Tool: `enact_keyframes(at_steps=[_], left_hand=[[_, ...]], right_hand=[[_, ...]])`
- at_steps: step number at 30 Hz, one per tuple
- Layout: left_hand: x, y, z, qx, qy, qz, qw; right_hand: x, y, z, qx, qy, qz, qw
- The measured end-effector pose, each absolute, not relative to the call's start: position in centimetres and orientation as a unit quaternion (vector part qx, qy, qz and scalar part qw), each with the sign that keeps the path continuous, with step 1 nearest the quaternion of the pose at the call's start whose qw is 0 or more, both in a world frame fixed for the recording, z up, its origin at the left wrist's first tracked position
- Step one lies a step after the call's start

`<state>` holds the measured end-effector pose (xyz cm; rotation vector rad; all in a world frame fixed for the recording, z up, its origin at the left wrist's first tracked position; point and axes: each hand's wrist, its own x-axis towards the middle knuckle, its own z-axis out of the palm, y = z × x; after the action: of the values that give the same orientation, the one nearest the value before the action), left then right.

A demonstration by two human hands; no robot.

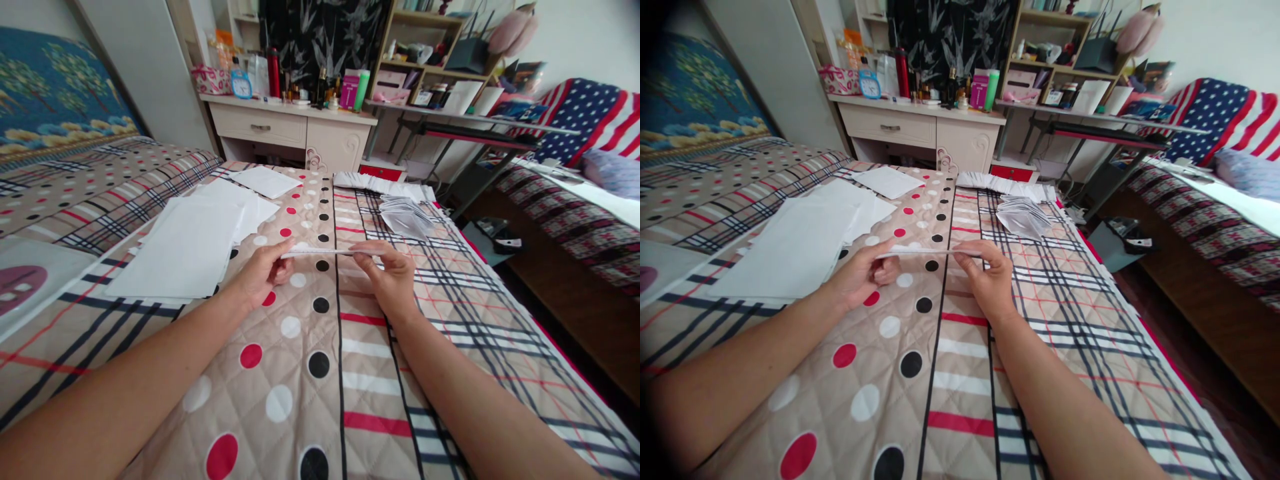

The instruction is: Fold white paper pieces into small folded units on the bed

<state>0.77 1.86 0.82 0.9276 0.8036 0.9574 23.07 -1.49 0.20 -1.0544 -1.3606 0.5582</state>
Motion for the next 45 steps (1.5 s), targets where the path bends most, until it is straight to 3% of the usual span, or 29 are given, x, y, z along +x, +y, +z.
enact_keyframes(at_steps=[4,8,15,24,29,35,45], left_hand=[[0.7,2.3,0.5,0.366,0.359,0.508,0.692],[0.8,2.5,0.4,0.335,0.409,0.567,0.632],[0.6,2.4,0.4,0.550,0.450,0.430,0.557],[0.4,2.7,-0.2,0.720,0.437,0.301,0.447],[1.0,2.2,-0.2,0.747,0.435,0.293,0.408],[0.9,2.4,-0.7,0.822,0.363,0.377,0.226],[-0.5,3.0,-0.1,0.898,0.307,0.297,0.103]], right_hand=[[22.7,-1.6,0.0,-0.464,-0.484,0.354,0.652],[22.1,-1.7,0.1,-0.473,-0.420,0.466,0.619],[21.7,-1.5,-0.2,-0.526,-0.445,0.508,0.517],[23.7,-0.7,-0.7,-0.608,-0.684,0.226,0.332],[23.2,-0.8,-0.4,-0.546,-0.718,0.258,0.345],[23.1,-0.7,-0.7,-0.496,-0.735,0.220,0.406],[23.4,-0.6,-0.8,-0.446,-0.811,0.128,0.358]])
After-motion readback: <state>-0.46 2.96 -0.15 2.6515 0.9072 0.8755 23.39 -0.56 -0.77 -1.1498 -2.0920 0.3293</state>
